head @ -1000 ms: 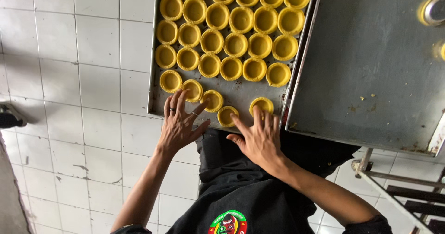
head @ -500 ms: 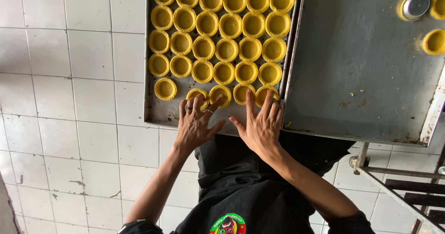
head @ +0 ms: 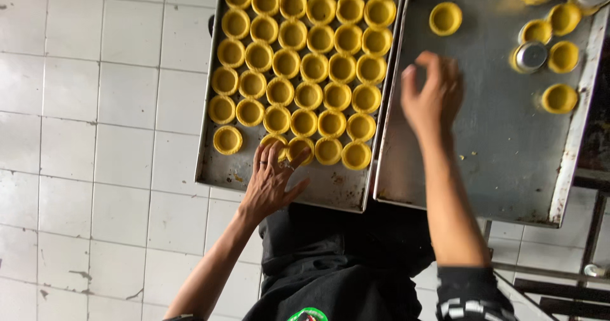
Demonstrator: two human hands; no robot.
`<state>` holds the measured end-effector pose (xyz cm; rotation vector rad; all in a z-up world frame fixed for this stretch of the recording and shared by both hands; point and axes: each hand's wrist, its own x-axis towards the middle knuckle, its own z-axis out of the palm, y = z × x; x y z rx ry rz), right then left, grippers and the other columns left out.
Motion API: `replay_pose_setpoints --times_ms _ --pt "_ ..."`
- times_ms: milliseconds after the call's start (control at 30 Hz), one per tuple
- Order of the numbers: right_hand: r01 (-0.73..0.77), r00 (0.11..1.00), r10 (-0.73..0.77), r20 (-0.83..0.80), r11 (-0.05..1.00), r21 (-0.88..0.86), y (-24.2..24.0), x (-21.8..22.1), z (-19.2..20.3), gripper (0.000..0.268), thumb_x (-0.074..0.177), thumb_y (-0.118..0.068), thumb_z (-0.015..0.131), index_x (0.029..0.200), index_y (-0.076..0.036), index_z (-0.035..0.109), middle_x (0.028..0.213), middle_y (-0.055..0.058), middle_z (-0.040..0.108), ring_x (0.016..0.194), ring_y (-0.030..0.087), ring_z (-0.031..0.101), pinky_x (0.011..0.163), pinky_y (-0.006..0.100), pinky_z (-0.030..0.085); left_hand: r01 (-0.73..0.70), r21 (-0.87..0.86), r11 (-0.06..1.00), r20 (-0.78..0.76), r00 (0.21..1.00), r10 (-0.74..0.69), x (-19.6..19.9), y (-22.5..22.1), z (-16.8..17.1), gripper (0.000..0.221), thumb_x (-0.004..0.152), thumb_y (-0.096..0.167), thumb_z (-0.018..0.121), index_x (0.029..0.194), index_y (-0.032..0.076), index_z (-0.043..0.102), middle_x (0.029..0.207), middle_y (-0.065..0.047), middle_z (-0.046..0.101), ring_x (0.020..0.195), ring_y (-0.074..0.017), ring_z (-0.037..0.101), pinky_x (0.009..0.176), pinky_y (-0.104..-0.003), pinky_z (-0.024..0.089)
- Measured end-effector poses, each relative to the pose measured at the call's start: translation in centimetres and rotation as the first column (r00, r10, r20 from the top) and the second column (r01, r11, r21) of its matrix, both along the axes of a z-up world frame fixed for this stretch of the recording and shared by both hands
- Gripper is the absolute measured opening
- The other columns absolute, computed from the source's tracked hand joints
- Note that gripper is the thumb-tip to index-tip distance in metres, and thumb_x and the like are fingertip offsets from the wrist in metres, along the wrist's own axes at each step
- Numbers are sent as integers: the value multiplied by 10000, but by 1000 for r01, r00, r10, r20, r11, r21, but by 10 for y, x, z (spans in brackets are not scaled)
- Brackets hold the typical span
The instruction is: The person organizes yellow tart molds on metal trays by hand and places them into a pressing machine.
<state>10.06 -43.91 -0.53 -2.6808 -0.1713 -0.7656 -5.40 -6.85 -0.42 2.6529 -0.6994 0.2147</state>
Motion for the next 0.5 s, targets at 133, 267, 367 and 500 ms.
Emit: replay_pose_setpoints --times_ms 133,267,367,500 --pt "-24 999 22 -30 996 -91 -44 52 -19 417 1088 -226 724 1432 -14 621 1442 198 586 1159 447 619 919 540 510 23 18 1000 -69 997 -21 -6 12 11 599 1037 558 601 1512 196 558 1468 -284 437 1397 -459 461 1223 -638 299" --pt "-51 978 21 -206 989 -141 -37 10 -21 305 1139 -272 657 1384 -96 611 1365 150 587 1257 401 534 981 582 415 -227 95 969 42 974 224 -10 58 10 722 995 542 708 1601 224 479 1523 -231 486 1382 -422 517 1201 -644 373" --pt "78 995 -85 -45 986 -146 -28 -55 -27 111 1070 -192 770 1163 -140 738 1091 90 737 1038 346 668 896 481 454 -350 135 927 75 936 343 -18 85 22 720 1010 483 698 1592 127 466 1524 -195 533 1402 -399 532 1227 -588 364" --pt "366 878 -308 -367 925 98 -26 -121 -12 522 994 -238 816 1409 -90 537 1163 243 559 1048 425 579 738 587 482 -227 68 972 -32 973 229 -25 84 19 710 1032 463 670 1578 64 457 1553 -200 581 1441 -371 544 1276 -571 305"
